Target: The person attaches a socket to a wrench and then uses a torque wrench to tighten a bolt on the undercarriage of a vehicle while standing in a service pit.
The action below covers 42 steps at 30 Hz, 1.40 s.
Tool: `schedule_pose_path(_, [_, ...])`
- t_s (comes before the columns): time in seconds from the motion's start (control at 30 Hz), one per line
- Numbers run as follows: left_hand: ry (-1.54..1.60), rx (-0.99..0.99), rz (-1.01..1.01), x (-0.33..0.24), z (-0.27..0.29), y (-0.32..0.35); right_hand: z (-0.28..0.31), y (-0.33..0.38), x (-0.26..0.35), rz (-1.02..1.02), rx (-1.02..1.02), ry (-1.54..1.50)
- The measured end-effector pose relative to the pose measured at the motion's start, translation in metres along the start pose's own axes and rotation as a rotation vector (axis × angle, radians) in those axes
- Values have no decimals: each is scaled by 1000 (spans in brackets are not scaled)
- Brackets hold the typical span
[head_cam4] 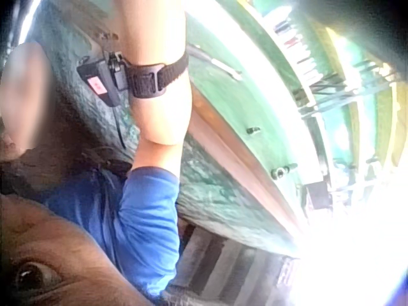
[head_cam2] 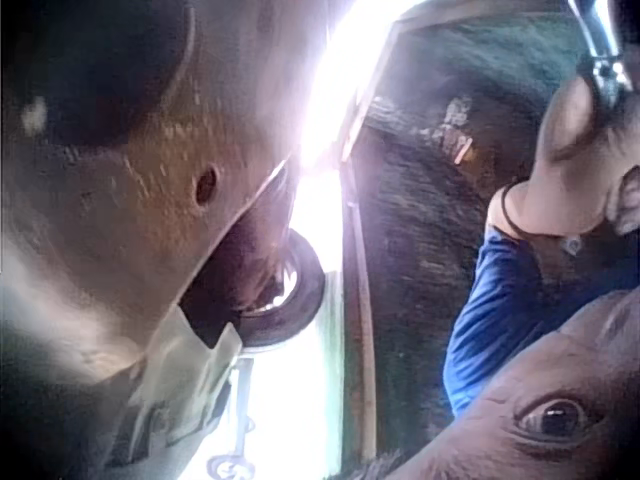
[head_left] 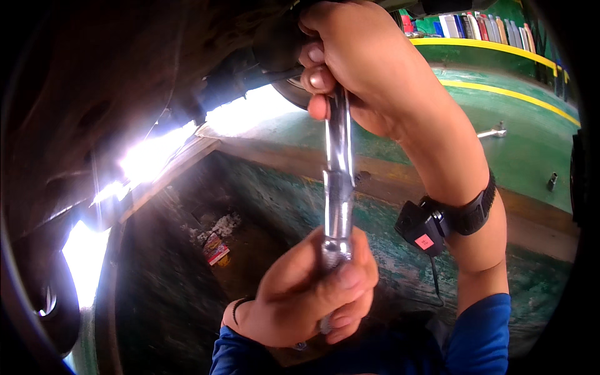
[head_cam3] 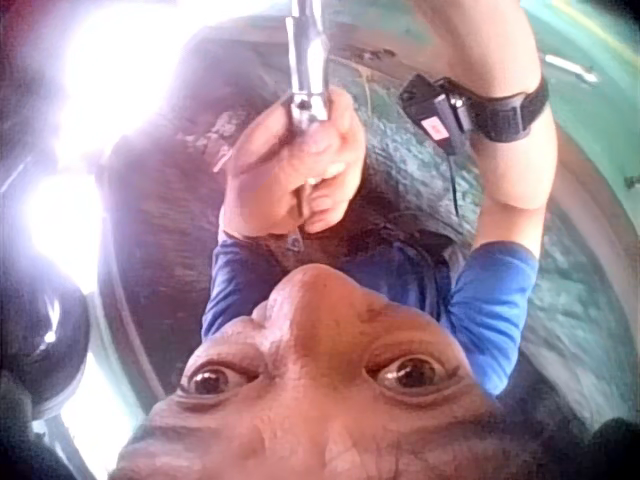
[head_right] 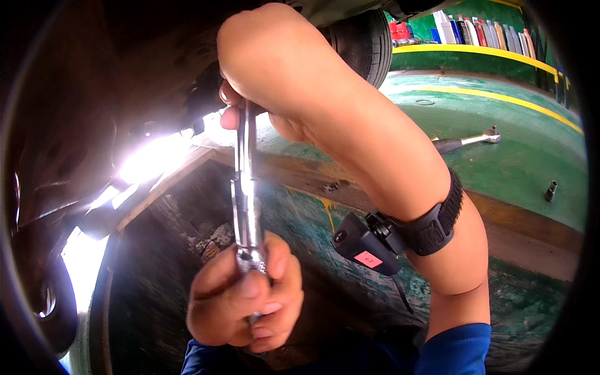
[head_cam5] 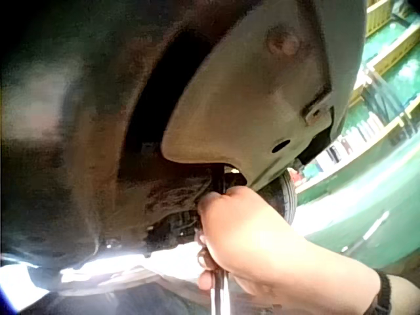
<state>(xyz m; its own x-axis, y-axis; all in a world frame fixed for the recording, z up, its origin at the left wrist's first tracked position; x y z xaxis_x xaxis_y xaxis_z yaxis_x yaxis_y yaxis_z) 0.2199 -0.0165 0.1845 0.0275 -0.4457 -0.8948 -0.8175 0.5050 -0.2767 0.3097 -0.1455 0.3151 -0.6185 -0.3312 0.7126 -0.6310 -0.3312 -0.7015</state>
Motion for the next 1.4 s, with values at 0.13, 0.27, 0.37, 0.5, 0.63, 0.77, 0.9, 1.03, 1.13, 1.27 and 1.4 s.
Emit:
schedule_pose_path(0.13, [56,31,28,-20,1,22,-10,-12,7,41,72,142])
schedule_pose_path(0.27, [212,53,-138,-41,-2,46,-32,-8,15,100,52,-211])
schedule_pose_path(0.37, [224,176,-106,-51,-5,49,-33,-14,21,19,-14,-176])
schedule_pose_path(0.5, [364,142,-159,-67,-28,65,-43,-29,20,131,103,-449])
schedule_pose_path(0.63, [436,164,-78,-70,-20,55,-33,-37,9,63,-38,-412])
schedule_pose_path(0.77, [145,253,95,-65,4,50,-34,-11,24,-67,87,-510])
schedule_pose_path(0.9, [190,90,-151,-19,-5,40,-27,-29,-6,19,-117,-349])
schedule_pose_path(1.03, [38,44,-185,21,6,8,-5,-17,-15,-23,-107,-242])
schedule_pose_path(1.13, [-25,53,-272,49,20,-17,7,-18,-26,-38,-117,-187])
schedule_pose_path(1.27, [-122,1,-357,83,34,-53,34,-20,-48,-57,-73,-161])
schedule_pose_path(1.4, [-156,-36,-376,96,43,-74,47,-24,-59,-73,-45,-116])
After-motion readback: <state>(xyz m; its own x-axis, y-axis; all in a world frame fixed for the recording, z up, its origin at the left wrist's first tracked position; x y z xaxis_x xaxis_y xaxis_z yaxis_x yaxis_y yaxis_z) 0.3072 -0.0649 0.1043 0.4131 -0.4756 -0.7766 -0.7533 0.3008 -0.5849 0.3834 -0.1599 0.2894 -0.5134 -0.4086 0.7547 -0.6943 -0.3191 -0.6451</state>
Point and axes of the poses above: each hand's wrist, its own y-axis away from the middle knuckle, its own z-axis out of the back of the hand, x = y × z, the point moved 2 cm from there along -y, towards the middle knuckle, and after that the axes turned 2 degrees about -y, right-handed, at the moved point
